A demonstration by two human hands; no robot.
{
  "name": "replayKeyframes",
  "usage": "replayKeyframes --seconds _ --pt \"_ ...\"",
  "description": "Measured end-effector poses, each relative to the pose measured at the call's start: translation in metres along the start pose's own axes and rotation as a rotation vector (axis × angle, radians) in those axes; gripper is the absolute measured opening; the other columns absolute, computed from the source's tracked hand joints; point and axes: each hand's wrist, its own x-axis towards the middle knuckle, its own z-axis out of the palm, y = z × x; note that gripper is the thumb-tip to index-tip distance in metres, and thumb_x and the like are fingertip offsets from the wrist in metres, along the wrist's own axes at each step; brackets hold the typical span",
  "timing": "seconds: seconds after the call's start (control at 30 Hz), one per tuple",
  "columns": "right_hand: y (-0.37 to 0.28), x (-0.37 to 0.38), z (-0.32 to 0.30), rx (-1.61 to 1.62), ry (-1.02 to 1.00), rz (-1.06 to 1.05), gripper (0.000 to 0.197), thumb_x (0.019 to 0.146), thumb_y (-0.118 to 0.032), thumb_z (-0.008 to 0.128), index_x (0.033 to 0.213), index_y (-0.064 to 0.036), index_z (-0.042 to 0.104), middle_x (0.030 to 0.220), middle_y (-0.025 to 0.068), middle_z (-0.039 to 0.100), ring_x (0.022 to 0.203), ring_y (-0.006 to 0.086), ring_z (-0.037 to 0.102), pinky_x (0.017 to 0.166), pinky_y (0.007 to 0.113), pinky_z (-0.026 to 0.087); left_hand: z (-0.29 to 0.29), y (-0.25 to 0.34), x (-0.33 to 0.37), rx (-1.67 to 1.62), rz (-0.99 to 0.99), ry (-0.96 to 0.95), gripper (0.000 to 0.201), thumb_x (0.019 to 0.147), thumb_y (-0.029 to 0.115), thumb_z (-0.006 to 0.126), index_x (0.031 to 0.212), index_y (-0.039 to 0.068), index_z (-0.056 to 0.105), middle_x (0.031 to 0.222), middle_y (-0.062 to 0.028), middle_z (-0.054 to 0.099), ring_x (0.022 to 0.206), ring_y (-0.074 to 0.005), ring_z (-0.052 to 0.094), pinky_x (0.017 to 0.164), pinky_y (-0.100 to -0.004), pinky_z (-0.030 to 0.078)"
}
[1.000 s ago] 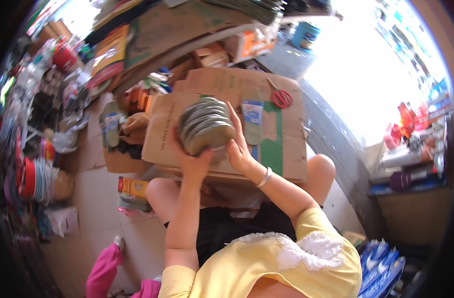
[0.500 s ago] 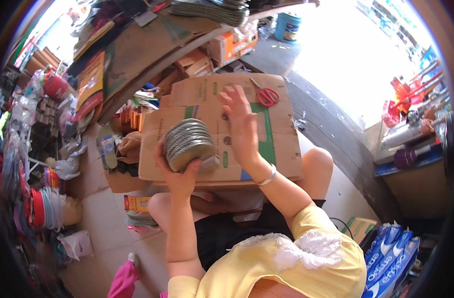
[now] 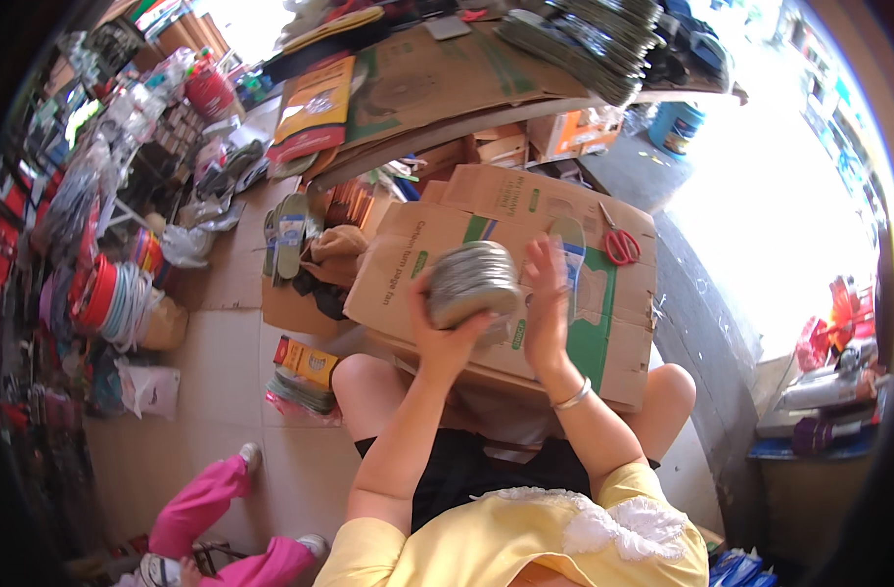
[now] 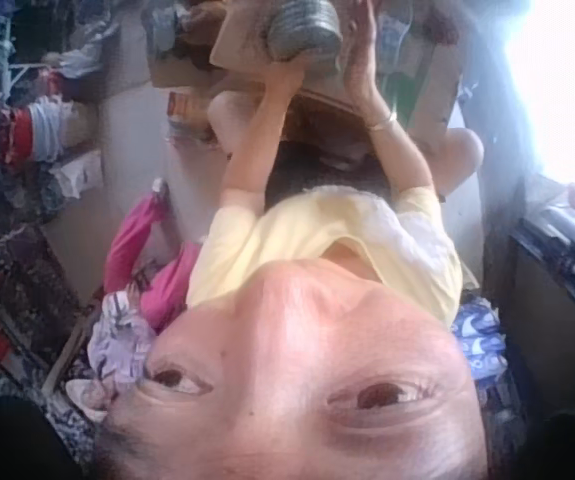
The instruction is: The person cleans and inspects several shoe insoles using a cloth, then trims one with scissors, and finally organizes them into boxes along with other packaged items.
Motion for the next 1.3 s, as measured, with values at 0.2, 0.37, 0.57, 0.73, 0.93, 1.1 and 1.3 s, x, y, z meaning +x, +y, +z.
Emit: replayKeyframes --seconds 0.2,0.37,0.57,0.73,0.93,1.1,1.3 --pt "-0.010 -0.010 0.013 -0.207 -0.322 0.039 0.089 0.089 -0.063 0.042 0.142 0.0055 0.024 0.140 0.0177 0.037 0.131 0.0258 0.033 0.109 0.037 0.024 -0.005 -0.002 0.007 0.147 0.040 0.025 0.075 0.059 0.011 0.086 0.120 0.002 0.042 0.115 -0.0097 0.051 0.105 -0.0186 0.052 0.088 -0.0322 0.046" --pt "-0.002 -0.025 -0.022 -0.582 -0.565 0.264 0.077 0.078 -0.031 0.073 0.134 0.0035 0.034 0.116 0.0215 0.058 0.111 0.0295 0.056 0.096 0.038 0.041 -0.011 0.023 0.022 -0.274 -0.136 0.163 0.062 0.072 0.019 0.082 0.118 0.002 0.045 0.103 -0.0066 0.059 0.091 -0.0148 0.059 0.079 -0.0282 0.050" --pt "0.000 -0.045 -0.033 -0.709 -0.639 0.429 0.073 0.076 -0.026 0.075 0.131 0.0029 0.036 0.112 0.0240 0.060 0.108 0.0335 0.058 0.092 0.039 0.044 -0.029 -0.010 0.020 -0.247 -0.343 0.226 0.065 0.073 0.025 0.082 0.120 0.002 0.044 0.108 -0.0066 0.057 0.098 -0.0148 0.056 0.084 -0.0288 0.048" --pt "0.019 -0.050 -0.048 -0.448 -0.517 0.590 0.073 0.079 -0.024 0.074 0.133 0.0045 0.033 0.117 0.0175 0.057 0.108 0.0227 0.055 0.093 0.033 0.043 -0.038 -0.022 0.028 -0.178 -0.418 0.156 0.065 0.080 0.022 0.075 0.129 0.001 0.037 0.117 -0.0106 0.052 0.105 -0.0162 0.053 0.087 -0.0302 0.046" --pt "0.026 -0.013 -0.058 -0.337 -0.316 0.841 0.070 0.085 -0.026 0.069 0.135 0.0052 0.032 0.119 0.0154 0.055 0.108 0.0192 0.053 0.094 0.030 0.043 -0.085 0.035 0.100 0.916 0.534 0.046 0.058 0.083 0.007 0.063 0.134 0.003 0.037 0.121 -0.0125 0.048 0.108 -0.0230 0.050 0.093 -0.0348 0.041" --pt "0.018 0.010 -0.061 -0.969 -0.492 0.723 0.075 0.085 -0.047 0.060 0.137 0.0000 0.033 0.117 0.0262 0.058 0.112 0.0338 0.056 0.096 0.038 0.042 -0.084 0.116 0.181 1.346 0.772 -0.189 0.065 0.076 0.014 0.068 0.135 0.015 0.042 0.132 -0.0198 0.044 0.123 -0.0404 0.040 0.102 -0.0488 0.033" --pt "-0.015 0.009 -0.044 -1.367 -0.612 0.506 0.074 0.084 -0.053 0.056 0.134 -0.0013 0.038 0.118 0.0271 0.056 0.109 0.0392 0.056 0.089 0.044 0.045 -0.099 0.143 0.224 1.467 0.339 -0.464 0.053 0.077 0.015 0.071 0.127 0.011 0.053 0.119 -0.0156 0.060 0.107 -0.0321 0.059 0.090 -0.0373 0.047"
